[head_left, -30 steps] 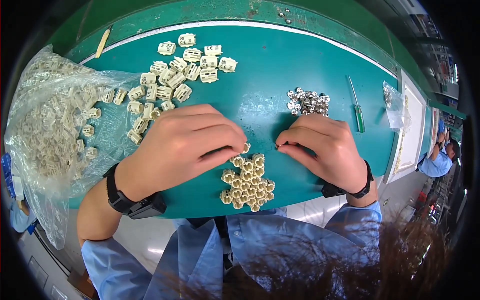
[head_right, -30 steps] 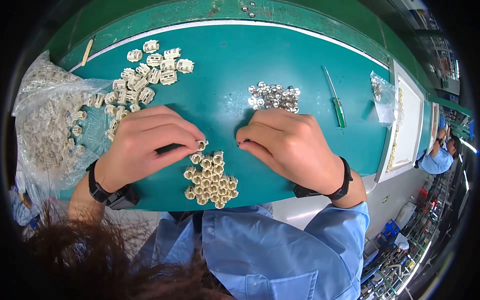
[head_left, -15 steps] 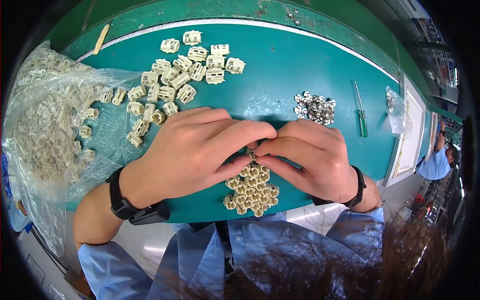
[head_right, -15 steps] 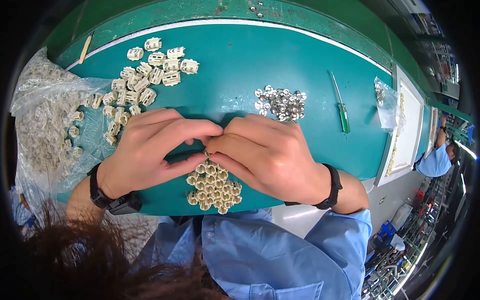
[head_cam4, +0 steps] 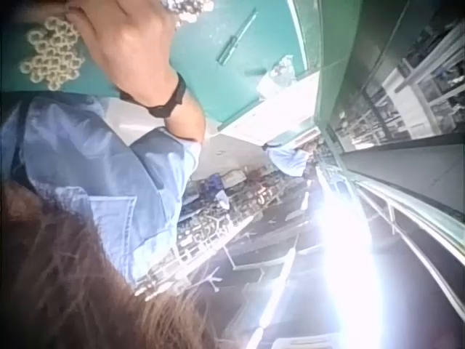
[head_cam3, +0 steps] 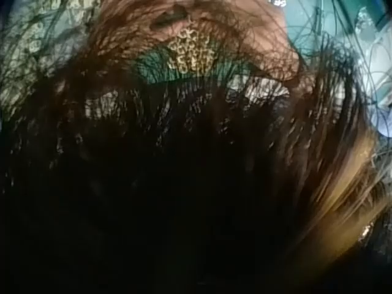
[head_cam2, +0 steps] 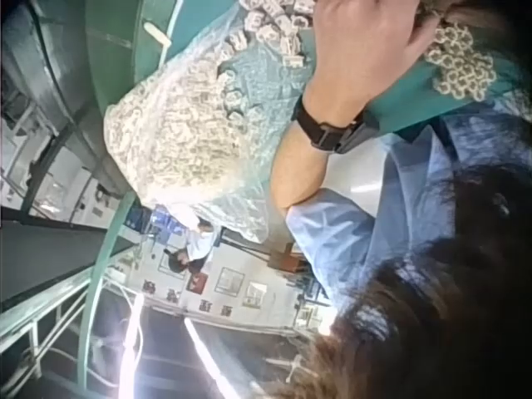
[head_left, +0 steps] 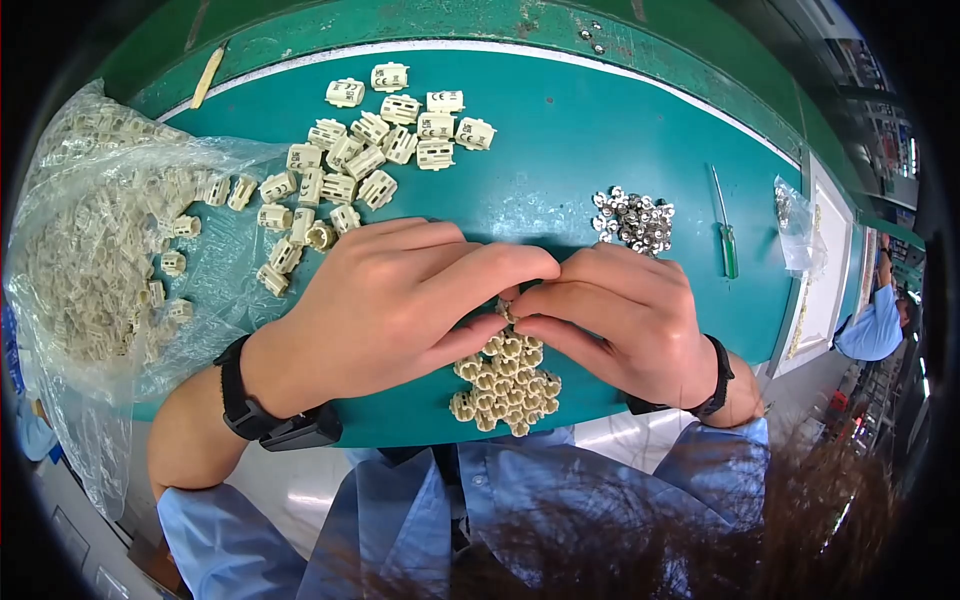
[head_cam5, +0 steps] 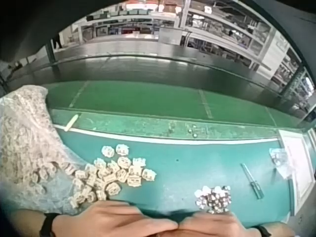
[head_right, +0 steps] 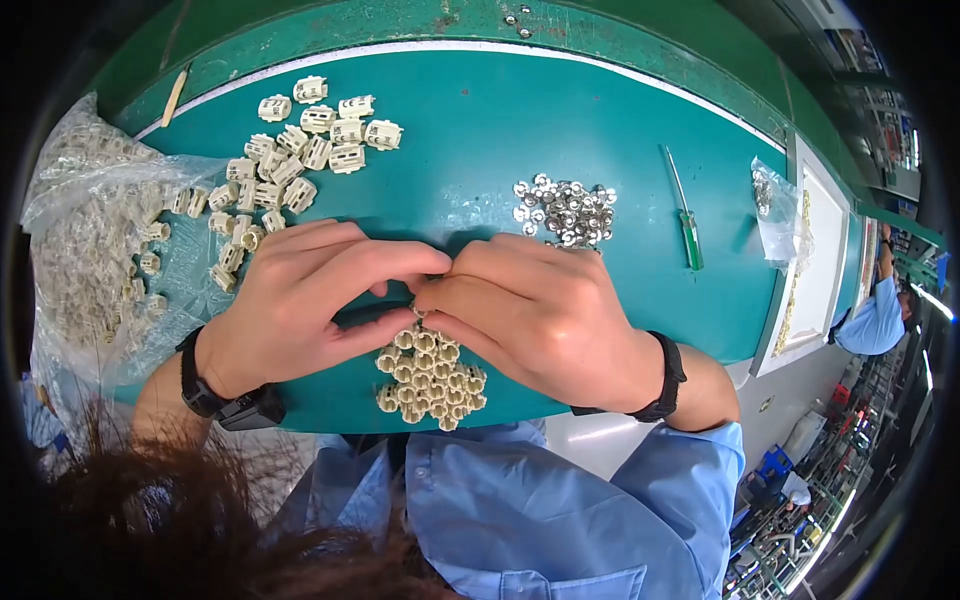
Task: The person assembles electrical components by hand, picking up a plastic housing and a metal contact, inserting the contact into the housing, and placing the completed assembly onto a growing cluster on the table.
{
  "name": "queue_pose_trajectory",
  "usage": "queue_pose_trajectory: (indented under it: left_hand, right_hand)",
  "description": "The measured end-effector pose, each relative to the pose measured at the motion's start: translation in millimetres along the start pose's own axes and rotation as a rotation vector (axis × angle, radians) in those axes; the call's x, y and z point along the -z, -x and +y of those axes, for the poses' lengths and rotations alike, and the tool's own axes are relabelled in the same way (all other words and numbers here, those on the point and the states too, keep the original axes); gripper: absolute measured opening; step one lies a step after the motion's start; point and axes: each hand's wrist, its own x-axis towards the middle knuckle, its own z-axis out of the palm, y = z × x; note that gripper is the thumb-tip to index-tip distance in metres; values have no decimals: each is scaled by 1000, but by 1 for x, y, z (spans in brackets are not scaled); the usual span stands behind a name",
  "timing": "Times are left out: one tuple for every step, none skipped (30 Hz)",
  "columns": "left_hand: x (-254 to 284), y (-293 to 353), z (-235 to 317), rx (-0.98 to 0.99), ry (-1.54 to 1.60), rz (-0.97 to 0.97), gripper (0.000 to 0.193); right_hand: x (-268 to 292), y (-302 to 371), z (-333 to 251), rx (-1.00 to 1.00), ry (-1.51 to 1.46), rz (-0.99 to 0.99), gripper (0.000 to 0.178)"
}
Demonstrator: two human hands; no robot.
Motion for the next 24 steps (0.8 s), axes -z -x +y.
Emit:
queue_pose_trajectory:
  left_hand:
    - [0,-1,-1,-3,0,-1,60]
    - [0,-1,-1,-6,0,-2,60]
    - [0,-2,0,-2,6,-1,58]
    - [0,-3,0,1,12,0,56]
    - [0,-3,1,2,20,1,55]
    - [1,-2,1,-8,23,1,55]
    - [3,0,-1,-5,32,-24,52]
    - [5,4,-3,-2,41,-48,50]
    - [7,7,-4,0,49,-71,47]
    - [7,5,-5,-29,67,-63,47]
    - [8,3,-4,-69,65,-90,45]
    - [11,5,-3,-93,46,-122,42]
    - [11,4,-1,-116,25,-154,40]
    - [10,4,1,-125,24,-150,40]
    - [8,5,3,-142,30,-168,39]
    - [7,6,3,-157,36,-187,39]
    - [6,7,3,-169,43,-206,38]
    - [6,6,4,-170,39,-204,38]
    - [5,6,4,-168,30,-197,38]
    - [5,6,4,-165,24,-192,38]
    - [5,6,5,-162,17,-186,38]
    - [5,6,5,-160,17,-185,38]
    - [7,5,5,-166,0,-168,38]
    - [9,5,4,-173,-17,-149,38]
  right_hand:
    - [0,0,0,-3,-1,2,26]
    - [1,0,0,-4,1,5,26]
    - [2,0,0,-5,-1,8,25]
    - [4,0,0,-7,-3,12,25]
    - [6,1,-1,-11,-2,15,24]
    - [11,0,-1,-15,7,19,24]
    - [21,-2,4,-30,6,30,23]
    - [33,-3,10,-44,5,41,23]
    - [42,-3,16,-58,5,51,22]
    - [57,2,17,-73,37,51,22]
    - [72,6,17,-202,93,47,21]
    - [80,10,21,-318,129,48,20]
    - [86,12,22,-433,164,50,20]
    - [87,13,23,-431,174,54,20]
    - [83,14,25,-366,174,38,19]
    - [78,15,28,-301,174,20,19]
    - [73,15,29,-235,172,0,18]
    - [68,13,29,-231,173,2,18]
    - [63,12,28,-207,221,-7,18]
    - [57,12,26,-185,267,-16,17]
    - [54,12,24,-163,312,-26,17]
    - [52,13,24,-161,311,-27,17]
    - [50,13,23,-166,332,-28,17]
    - [48,13,22,-170,353,-28,17]
